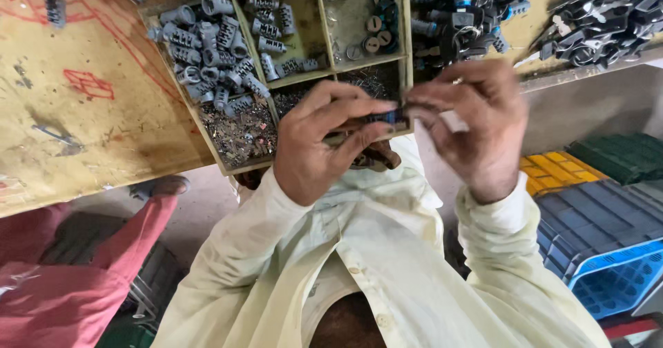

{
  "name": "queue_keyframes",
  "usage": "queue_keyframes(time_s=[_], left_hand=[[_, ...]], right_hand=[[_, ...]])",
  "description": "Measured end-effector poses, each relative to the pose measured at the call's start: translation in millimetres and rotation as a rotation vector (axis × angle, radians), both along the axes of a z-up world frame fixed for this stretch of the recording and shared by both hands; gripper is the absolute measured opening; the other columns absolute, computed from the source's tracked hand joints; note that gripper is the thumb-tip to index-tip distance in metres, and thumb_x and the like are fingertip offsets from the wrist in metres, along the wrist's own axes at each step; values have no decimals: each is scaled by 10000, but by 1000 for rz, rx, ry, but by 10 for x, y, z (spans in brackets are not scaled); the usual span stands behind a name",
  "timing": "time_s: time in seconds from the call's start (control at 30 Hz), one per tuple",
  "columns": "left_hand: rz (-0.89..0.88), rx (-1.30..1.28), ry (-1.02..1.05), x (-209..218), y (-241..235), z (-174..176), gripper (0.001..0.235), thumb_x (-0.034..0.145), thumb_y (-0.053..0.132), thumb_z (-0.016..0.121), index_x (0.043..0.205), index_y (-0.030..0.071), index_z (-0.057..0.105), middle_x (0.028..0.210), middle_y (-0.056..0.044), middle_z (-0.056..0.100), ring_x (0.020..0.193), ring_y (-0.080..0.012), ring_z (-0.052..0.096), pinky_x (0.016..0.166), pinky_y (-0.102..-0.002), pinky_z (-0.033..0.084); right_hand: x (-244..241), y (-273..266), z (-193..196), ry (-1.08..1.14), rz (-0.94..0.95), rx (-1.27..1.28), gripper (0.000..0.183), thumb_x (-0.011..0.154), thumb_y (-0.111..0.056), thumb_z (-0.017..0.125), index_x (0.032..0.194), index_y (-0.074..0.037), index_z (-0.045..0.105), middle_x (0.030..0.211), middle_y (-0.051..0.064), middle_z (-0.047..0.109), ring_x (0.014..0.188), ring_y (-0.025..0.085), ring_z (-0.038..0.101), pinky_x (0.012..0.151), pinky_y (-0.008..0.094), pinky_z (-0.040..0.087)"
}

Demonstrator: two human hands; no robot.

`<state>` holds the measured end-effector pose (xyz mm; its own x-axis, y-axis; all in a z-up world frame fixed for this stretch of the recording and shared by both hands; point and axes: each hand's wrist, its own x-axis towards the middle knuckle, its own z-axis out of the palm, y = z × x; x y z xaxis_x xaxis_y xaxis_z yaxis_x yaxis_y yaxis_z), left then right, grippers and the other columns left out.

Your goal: The person repeatedly picks up small metal lock cylinders and pins from a compartmentalized tray, inserts the pins into the cylinders, and places the assembled units back on the work surface. The hands work continuously with the components without using any tools.

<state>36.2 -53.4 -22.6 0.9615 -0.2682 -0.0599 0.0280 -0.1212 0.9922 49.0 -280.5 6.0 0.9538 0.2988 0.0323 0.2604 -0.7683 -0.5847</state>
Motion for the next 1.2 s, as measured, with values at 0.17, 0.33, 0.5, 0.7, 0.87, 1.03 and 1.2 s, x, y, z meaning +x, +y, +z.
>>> queue_keyframes(time_s=[0.17, 0.33, 0.5, 0.7, 0.87, 1.03, 1.2], left_hand=[[-76, 31, -53, 260, -89, 47, 230, 1041, 264, 770, 1208, 109, 743, 1158, -56, 746, 1002, -196, 777, 872, -262, 610], [-142, -204, 190, 373, -163, 4, 255, 1036, 163, 724, 1266, 54, 717, 1242, -84, 720, 1075, -165, 771, 931, -251, 619], [-161, -415, 369, 425, -226, -73, 249, 1049, 87, 695, 1276, -17, 694, 1245, -85, 698, 1128, -142, 735, 1002, -254, 609], [-111, -244, 227, 415, -205, -36, 247, 1017, 105, 744, 1234, -13, 725, 1188, -86, 728, 1060, -122, 743, 928, -244, 603], [-159, 81, 66, 432, -216, -94, 243, 927, 162, 821, 1141, 50, 800, 1042, -71, 801, 861, -82, 746, 735, -227, 578], [-185, -319, 529, 508, -343, -115, 287, 969, 163, 786, 1222, 38, 733, 1087, -144, 791, 951, -121, 759, 844, -257, 620], [-109, -69, 325, 372, -345, 145, 597, 918, 206, 763, 1453, 115, 514, 1183, -88, 724, 952, -128, 773, 776, -260, 632]], right_hand=[[119, -268, 42, -228, 4, -441, 323, 881, -133, 926, 1165, -162, 776, 1101, 81, 599, 993, 247, 555, 784, 362, 520], [105, -369, -84, -116, -134, -3, 208, 994, -89, 872, 1163, -123, 756, 1121, 65, 620, 987, 176, 574, 787, 304, 503], [50, -346, -176, 23, -232, 328, 163, 952, -71, 816, 1094, -97, 740, 1071, 52, 665, 942, 146, 623, 767, 300, 513], [-22, -345, -61, -145, -117, 14, 230, 902, -50, 892, 1093, -81, 767, 1043, 58, 663, 940, 235, 603, 788, 357, 508], [31, -344, -115, -251, 20, -21, 303, 866, -59, 920, 1134, -118, 792, 1067, 22, 673, 967, 241, 606, 848, 379, 513], [95, -347, -141, -196, 69, 91, 320, 807, -39, 882, 1095, -145, 790, 1036, 7, 681, 955, 218, 622, 840, 369, 530], [239, -286, -21, -178, -137, -142, 231, 963, -108, 887, 1152, -116, 755, 1073, 34, 681, 983, 251, 623, 861, 379, 515]])
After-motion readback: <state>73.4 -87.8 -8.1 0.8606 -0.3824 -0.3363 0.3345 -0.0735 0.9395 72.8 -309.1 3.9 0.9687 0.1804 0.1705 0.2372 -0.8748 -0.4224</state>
